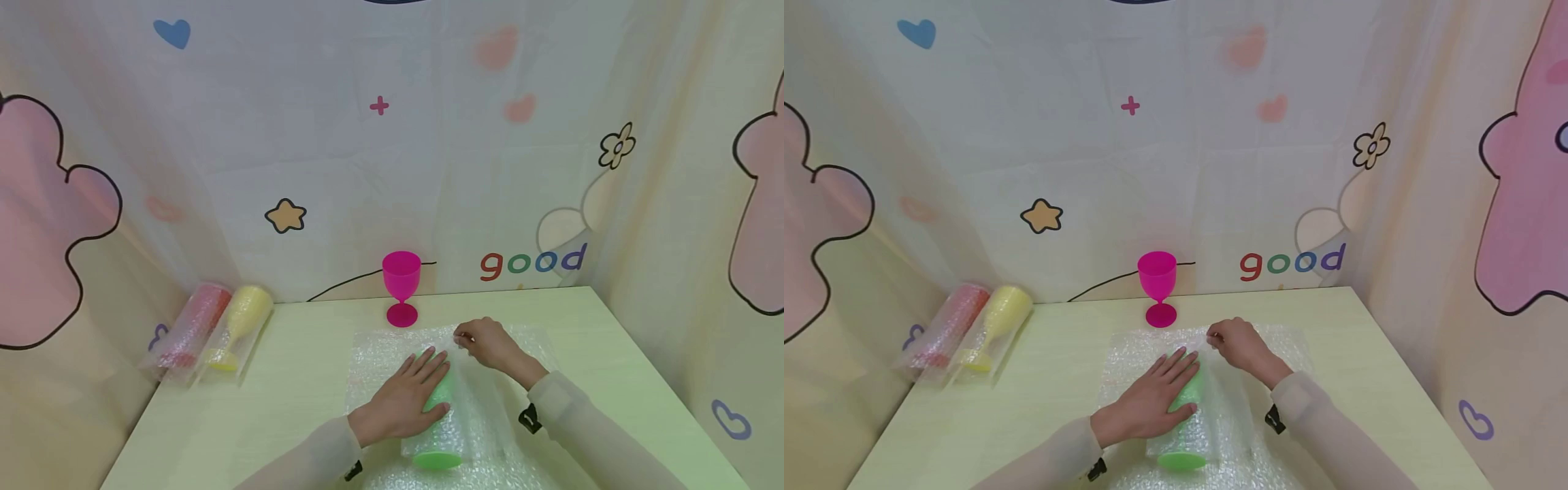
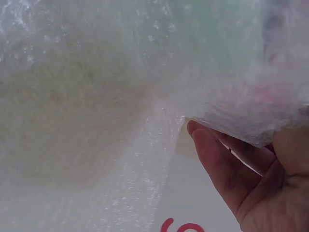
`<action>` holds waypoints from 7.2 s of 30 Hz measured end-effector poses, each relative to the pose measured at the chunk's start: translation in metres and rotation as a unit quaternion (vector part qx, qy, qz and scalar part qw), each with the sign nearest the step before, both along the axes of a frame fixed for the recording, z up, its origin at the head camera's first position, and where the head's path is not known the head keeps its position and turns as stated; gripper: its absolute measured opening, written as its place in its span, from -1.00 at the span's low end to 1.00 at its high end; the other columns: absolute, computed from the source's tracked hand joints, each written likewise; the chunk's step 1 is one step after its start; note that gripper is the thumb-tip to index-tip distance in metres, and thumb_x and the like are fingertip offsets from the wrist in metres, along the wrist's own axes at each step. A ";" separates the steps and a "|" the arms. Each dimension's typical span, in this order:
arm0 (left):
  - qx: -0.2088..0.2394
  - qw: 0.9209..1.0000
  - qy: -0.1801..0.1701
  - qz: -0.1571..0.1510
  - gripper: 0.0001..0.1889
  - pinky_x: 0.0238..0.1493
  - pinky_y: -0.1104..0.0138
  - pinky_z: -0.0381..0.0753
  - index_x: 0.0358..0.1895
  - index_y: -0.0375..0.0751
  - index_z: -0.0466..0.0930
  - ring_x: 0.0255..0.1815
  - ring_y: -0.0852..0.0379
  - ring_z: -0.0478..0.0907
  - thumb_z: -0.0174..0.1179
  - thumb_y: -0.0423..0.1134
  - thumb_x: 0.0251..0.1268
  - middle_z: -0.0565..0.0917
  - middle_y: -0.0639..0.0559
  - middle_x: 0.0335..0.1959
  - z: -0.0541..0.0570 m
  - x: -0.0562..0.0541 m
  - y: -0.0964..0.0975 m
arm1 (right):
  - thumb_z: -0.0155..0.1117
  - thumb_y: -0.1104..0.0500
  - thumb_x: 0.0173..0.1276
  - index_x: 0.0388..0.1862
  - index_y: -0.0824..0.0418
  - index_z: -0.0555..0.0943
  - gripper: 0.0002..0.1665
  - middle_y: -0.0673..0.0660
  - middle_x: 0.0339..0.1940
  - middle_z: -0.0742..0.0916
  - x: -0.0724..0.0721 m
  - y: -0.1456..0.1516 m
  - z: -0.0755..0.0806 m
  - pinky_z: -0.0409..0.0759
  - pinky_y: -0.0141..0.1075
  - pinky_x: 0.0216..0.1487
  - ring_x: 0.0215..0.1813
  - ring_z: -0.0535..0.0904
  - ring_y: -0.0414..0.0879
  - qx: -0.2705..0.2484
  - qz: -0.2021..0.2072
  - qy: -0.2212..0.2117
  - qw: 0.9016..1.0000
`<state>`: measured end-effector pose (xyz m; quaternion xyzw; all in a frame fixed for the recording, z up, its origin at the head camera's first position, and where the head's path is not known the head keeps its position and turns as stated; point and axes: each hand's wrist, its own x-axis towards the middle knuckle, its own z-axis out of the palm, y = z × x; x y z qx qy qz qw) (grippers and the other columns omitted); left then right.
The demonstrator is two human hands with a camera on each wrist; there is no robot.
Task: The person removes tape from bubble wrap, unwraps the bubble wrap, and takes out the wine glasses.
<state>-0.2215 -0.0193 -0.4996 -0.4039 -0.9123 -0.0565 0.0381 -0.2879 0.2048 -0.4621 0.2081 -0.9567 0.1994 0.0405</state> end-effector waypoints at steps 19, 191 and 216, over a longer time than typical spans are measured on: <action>0.073 0.996 -0.052 0.016 -0.24 0.49 -0.20 0.13 0.60 -0.05 -0.11 0.66 -0.08 -0.31 -0.18 0.22 0.50 -0.14 0.04 0.65 -0.005 0.004 -0.011 | 0.20 0.16 0.44 -0.17 0.30 0.65 -0.79 0.13 -0.39 0.76 0.000 0.036 -0.022 0.62 -0.33 -0.50 -0.50 0.61 -0.14 -0.108 -0.122 -0.130 0.978; 0.076 0.992 -0.067 0.070 -0.16 0.61 0.06 0.00 0.60 -0.09 -0.13 0.67 -0.04 -0.27 -0.12 0.28 0.45 -0.19 0.02 0.65 0.007 0.006 -0.083 | 0.40 -0.29 0.12 0.47 0.21 0.31 0.06 0.33 0.57 0.23 0.061 0.043 -0.044 0.25 0.32 0.39 0.56 0.07 0.38 0.089 0.082 -0.129 0.984; 0.138 0.971 -0.138 0.137 -0.04 0.50 0.01 0.24 0.60 -0.08 -0.15 0.66 0.05 -0.21 0.08 0.29 0.33 -0.15 0.06 0.65 -0.003 0.021 -0.146 | 0.36 -0.37 0.09 0.49 0.15 0.29 0.09 0.29 0.59 0.20 0.058 0.043 -0.050 0.23 0.31 0.41 0.58 0.05 0.36 0.079 0.077 -0.150 0.982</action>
